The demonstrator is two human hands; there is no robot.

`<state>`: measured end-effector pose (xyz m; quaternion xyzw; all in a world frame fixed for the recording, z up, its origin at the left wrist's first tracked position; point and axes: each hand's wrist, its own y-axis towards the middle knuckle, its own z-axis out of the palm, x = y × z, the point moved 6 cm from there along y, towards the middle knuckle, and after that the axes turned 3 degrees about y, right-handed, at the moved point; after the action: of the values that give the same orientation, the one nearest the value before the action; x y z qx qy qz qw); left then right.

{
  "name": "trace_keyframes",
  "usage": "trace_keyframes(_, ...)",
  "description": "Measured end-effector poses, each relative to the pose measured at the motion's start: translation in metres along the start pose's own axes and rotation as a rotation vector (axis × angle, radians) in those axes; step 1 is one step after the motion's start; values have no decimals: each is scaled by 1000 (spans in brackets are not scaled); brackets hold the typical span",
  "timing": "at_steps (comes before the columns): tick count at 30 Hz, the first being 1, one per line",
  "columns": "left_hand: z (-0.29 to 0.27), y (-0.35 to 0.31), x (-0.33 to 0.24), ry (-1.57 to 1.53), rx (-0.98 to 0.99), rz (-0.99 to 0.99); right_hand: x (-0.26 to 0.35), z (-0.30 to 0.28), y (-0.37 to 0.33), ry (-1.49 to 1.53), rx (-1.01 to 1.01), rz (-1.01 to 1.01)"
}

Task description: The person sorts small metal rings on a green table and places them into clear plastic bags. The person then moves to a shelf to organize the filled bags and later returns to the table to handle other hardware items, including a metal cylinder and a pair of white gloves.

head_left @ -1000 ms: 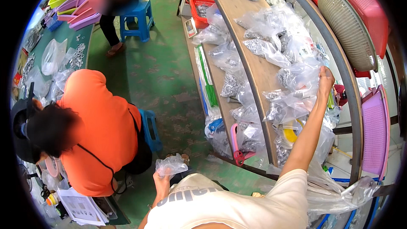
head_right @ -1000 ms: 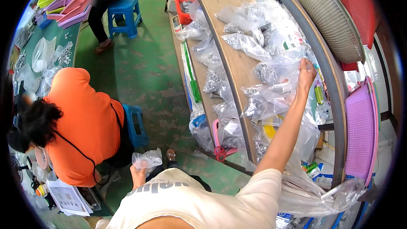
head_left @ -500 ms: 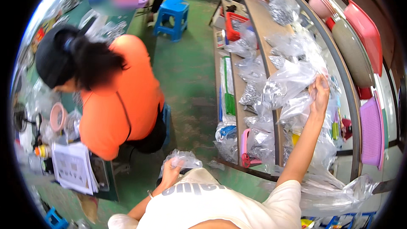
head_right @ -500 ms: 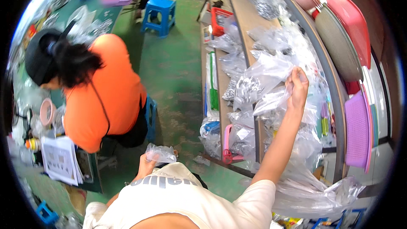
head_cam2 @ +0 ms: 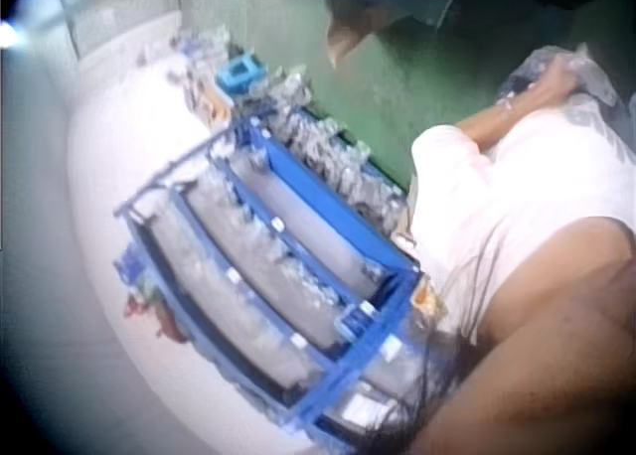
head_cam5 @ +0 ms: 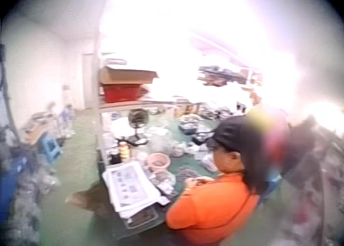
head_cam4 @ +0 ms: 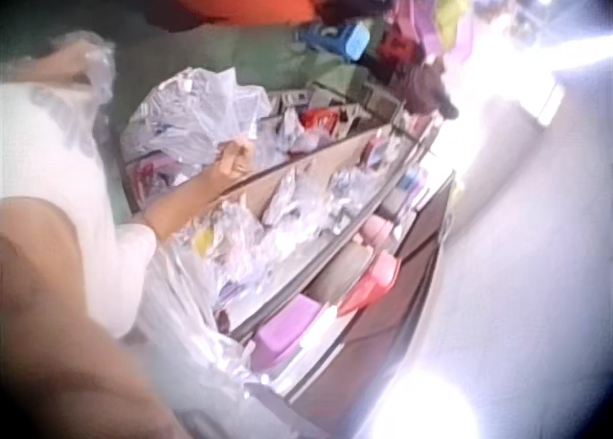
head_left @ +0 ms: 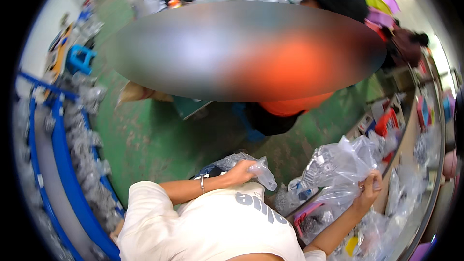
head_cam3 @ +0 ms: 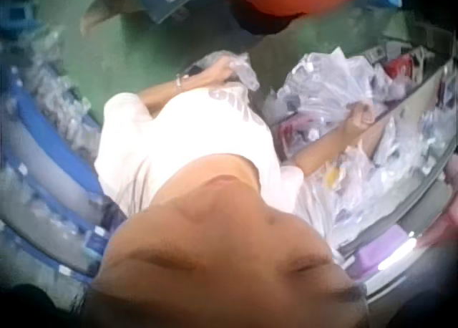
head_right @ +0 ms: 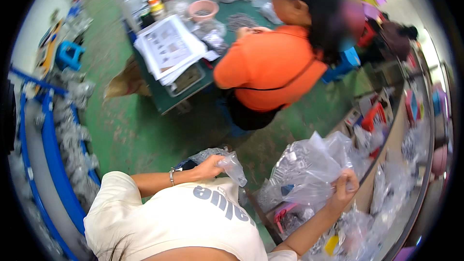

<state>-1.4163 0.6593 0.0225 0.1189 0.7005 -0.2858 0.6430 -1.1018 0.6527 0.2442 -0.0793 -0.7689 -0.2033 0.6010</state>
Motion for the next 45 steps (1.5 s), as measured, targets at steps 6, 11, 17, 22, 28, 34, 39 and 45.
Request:
trace_keyframes(6, -31, -79, -1, 20, -180, -37, -4, 118, -30, 13, 299, 70)
trace_keyframes(11, -49, -108, 11, 57, -204, 15, 9, 184, -34, -17, 501, -33)
trace_keyframes(17, -77, -116, 17, 72, -155, 40, 36, 239, -21, 210, 555, -66)
trace_keyframes(22, -108, -107, -20, 147, -77, 241, 56, 254, -4, 348, 526, -163)
trace_keyframes(28, -142, -77, -57, 121, 192, 337, 70, 273, -14, 295, 426, -189)
trace_keyframes(34, -169, -70, -72, -21, 371, 505, 74, 266, -35, 396, 101, -126)
trace_keyframes(39, -169, -69, -69, 27, 590, 405, 77, 253, -53, 497, 25, -109)
trace_keyframes(45, -172, -74, -64, 20, 702, 398, 86, 255, -72, 589, -192, -101)
